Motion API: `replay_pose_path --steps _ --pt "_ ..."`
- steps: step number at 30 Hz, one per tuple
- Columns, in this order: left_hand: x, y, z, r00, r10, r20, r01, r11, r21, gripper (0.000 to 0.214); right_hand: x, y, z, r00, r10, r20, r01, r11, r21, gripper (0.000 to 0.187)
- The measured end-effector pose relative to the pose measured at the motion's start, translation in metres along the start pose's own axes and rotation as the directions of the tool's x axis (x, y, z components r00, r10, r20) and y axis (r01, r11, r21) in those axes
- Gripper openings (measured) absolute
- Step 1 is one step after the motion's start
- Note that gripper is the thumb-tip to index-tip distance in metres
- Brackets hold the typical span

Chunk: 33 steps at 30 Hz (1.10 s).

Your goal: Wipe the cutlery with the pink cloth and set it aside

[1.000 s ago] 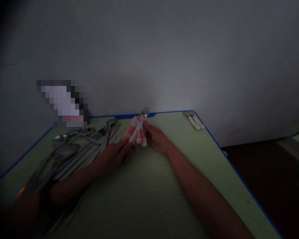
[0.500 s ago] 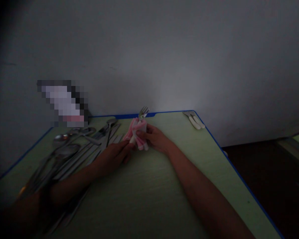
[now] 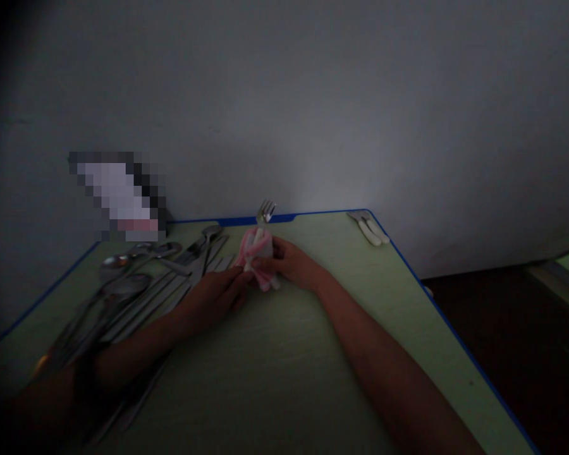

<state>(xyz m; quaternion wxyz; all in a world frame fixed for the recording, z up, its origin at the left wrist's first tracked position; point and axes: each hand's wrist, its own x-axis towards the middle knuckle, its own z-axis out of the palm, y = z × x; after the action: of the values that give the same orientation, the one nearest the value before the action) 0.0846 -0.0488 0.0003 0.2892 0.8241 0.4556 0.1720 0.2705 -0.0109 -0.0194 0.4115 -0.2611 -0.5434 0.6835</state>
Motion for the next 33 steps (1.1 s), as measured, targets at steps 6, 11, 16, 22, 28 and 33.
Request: replay_pose_path --steps 6,11,16,22,28,33 --pt "-0.0003 -0.0002 0.0003 1.000 0.005 0.000 -0.005 1.000 -0.012 0.040 -0.0016 -0.0040 0.0030 1.000 0.012 -0.025 -0.012 1.000 -0.011 0.044" --pt "-0.0010 0.0001 0.0003 1.000 0.001 0.001 -0.001 1.000 -0.007 0.042 -0.0026 -0.0060 0.0042 0.999 0.016 -0.035 -0.018 0.999 -0.041 0.044" --pt "-0.0009 0.0010 -0.0002 1.000 0.015 0.002 -0.015 1.000 -0.014 0.040 -0.0021 -0.0064 0.0047 1.000 0.010 -0.023 -0.011 0.998 -0.057 0.042" --pt "-0.0007 0.0026 -0.0029 0.999 0.034 0.028 -0.035 0.999 0.020 0.043 -0.0022 -0.0066 0.0056 1.000 0.025 -0.008 -0.025 0.998 -0.061 0.043" --pt "-0.0014 0.0035 -0.0030 0.999 0.047 0.014 -0.047 0.999 0.022 0.041 -0.0020 -0.0078 0.0060 0.998 0.041 -0.038 -0.043 0.997 -0.066 0.040" --pt "-0.0018 0.0027 -0.0016 0.999 0.039 0.013 -0.039 0.999 0.015 0.041 -0.0016 -0.0073 0.0059 0.998 0.042 -0.046 -0.045 0.996 -0.071 0.039"
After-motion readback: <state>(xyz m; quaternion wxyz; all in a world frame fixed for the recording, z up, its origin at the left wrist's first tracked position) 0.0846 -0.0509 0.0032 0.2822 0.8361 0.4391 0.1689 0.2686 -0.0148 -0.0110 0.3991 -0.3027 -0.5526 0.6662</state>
